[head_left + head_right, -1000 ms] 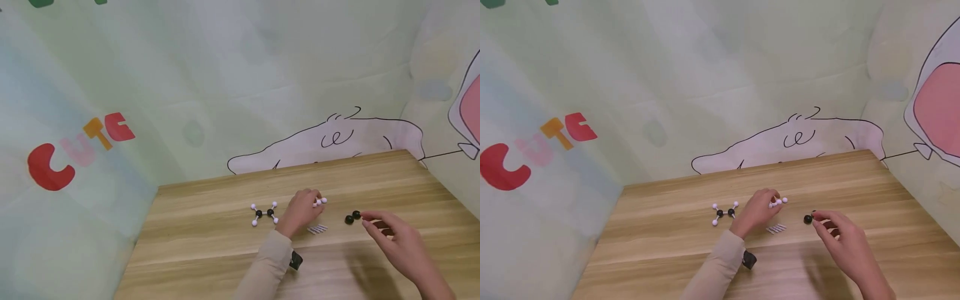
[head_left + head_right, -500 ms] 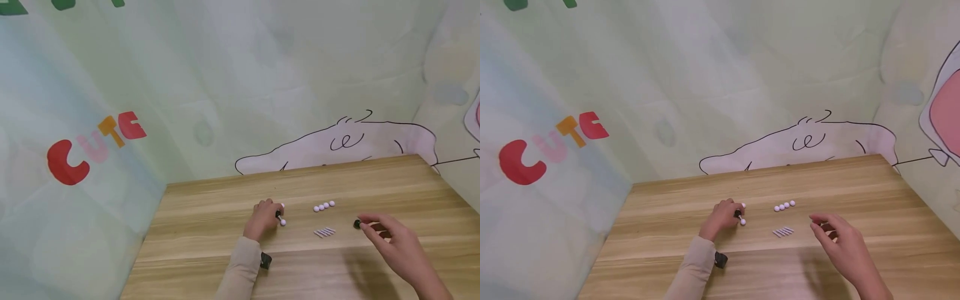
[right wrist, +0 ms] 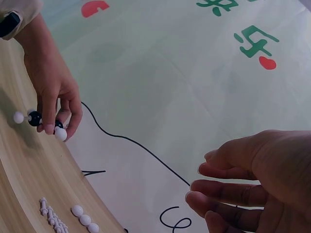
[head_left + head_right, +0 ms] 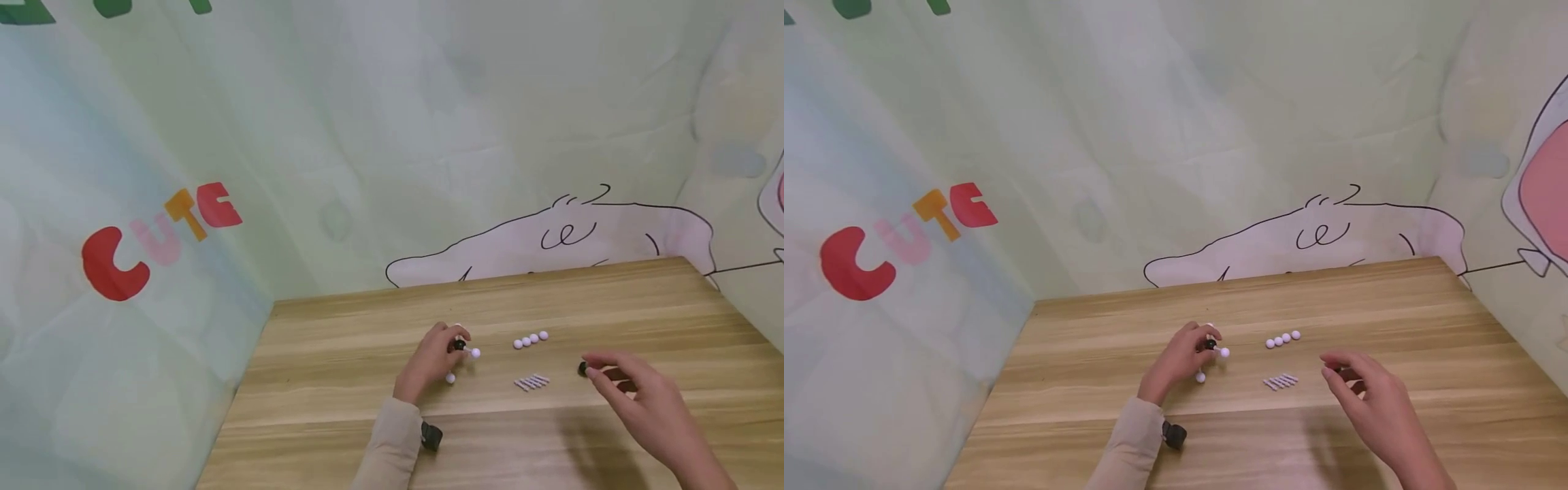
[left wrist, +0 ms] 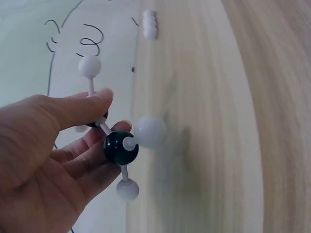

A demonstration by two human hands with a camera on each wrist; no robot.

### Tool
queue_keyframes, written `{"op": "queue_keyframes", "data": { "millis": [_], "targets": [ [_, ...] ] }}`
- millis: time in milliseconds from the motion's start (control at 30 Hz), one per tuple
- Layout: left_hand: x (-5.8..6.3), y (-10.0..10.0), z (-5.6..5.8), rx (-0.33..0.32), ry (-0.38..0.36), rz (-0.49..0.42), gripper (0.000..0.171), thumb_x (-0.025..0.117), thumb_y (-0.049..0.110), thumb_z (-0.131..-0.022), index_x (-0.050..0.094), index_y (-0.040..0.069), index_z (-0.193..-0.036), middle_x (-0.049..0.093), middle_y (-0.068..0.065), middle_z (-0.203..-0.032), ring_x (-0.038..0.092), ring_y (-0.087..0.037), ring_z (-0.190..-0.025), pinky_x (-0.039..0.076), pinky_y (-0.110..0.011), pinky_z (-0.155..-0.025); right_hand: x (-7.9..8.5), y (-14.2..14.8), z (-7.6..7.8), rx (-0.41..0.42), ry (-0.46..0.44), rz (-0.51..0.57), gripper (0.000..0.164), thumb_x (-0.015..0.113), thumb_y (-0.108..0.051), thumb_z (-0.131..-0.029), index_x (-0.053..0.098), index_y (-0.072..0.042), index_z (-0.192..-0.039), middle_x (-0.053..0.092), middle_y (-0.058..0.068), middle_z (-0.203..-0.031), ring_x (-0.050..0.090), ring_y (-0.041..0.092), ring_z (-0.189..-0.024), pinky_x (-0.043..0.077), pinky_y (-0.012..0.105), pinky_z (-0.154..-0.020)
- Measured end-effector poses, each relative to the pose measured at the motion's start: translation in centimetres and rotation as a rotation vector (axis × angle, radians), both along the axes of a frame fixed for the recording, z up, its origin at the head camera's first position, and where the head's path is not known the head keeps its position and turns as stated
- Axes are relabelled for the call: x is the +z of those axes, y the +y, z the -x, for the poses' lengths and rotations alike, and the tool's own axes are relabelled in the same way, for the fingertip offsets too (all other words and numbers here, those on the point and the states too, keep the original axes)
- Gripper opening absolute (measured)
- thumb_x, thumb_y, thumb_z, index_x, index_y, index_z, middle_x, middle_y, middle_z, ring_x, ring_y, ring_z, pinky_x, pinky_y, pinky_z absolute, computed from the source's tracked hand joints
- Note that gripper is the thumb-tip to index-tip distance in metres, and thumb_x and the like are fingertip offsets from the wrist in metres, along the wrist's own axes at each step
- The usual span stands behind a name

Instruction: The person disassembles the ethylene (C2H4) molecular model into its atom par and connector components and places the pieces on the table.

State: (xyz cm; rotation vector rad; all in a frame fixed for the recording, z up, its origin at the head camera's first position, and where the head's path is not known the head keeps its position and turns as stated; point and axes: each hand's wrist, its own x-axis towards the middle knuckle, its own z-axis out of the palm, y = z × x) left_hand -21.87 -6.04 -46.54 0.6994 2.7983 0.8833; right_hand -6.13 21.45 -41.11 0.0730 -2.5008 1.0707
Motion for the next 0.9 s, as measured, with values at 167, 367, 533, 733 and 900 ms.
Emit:
{"op": "queue_keyframes", "data": {
  "millis": [167,367,533,733,900],
  "targets": [
    [0.5,0.0,-0.3,-0.016,-0.044,-0.108,0.018,0.069,0.022,-0.088,0.068,0.020,-0.106,0.051,0.000,-0.091,0.047,-0.009,-0.080,0.041,-0.021,-0.068,0.0,-0.3,0.0,0.008,0.000,0.003,0.016,0.066,-0.013,-0.091,0.068,-0.017,-0.106,0.071,0.003,-0.095,0.056,-0.011,-0.081,0.044,0.009,-0.064],
    [1.7,0.4,-1.3,-0.094,-0.063,-0.195,0.016,0.071,0.020,-0.087,0.069,0.018,-0.103,0.066,0.002,-0.096,0.056,-0.004,-0.077,0.047,-0.019,-0.068,0.1,-1.6,0.6,0.052,0.039,0.003,0.015,0.067,-0.010,-0.090,0.068,-0.015,-0.104,0.069,-0.001,-0.091,0.056,-0.007,-0.077,0.045,0.011,-0.063],
    [3.2,1.3,-3.1,-0.147,-0.058,-0.233,0.018,0.070,0.022,-0.088,0.069,0.017,-0.106,0.067,0.004,-0.096,0.056,-0.001,-0.075,0.048,-0.016,-0.067,0.0,-3.0,1.5,0.107,0.017,0.033,0.016,0.067,-0.011,-0.089,0.067,-0.014,-0.105,0.068,-0.001,-0.091,0.058,-0.005,-0.075,0.048,0.017,-0.061],
    [4.1,2.2,-4.8,-0.219,0.038,-0.278,0.015,0.070,0.023,-0.088,0.069,0.018,-0.101,0.064,0.005,-0.089,0.052,0.002,-0.070,0.047,-0.013,-0.063,-0.7,-4.8,2.7,0.176,-0.054,0.080,0.020,0.068,-0.017,-0.090,0.065,-0.014,-0.110,0.066,-0.002,-0.090,0.060,-0.003,-0.078,0.051,0.022,-0.063],
    [4.7,2.7,-5.5,-0.260,0.119,-0.270,0.014,0.068,0.024,-0.089,0.069,0.016,-0.100,0.065,0.004,-0.087,0.052,0.003,-0.069,0.046,-0.010,-0.062,-1.2,-5.8,3.2,0.206,-0.025,0.122,0.013,0.069,-0.016,-0.088,0.065,-0.014,-0.101,0.067,-0.006,-0.082,0.060,-0.001,-0.069,0.051,0.022,-0.061]
  ]
}}
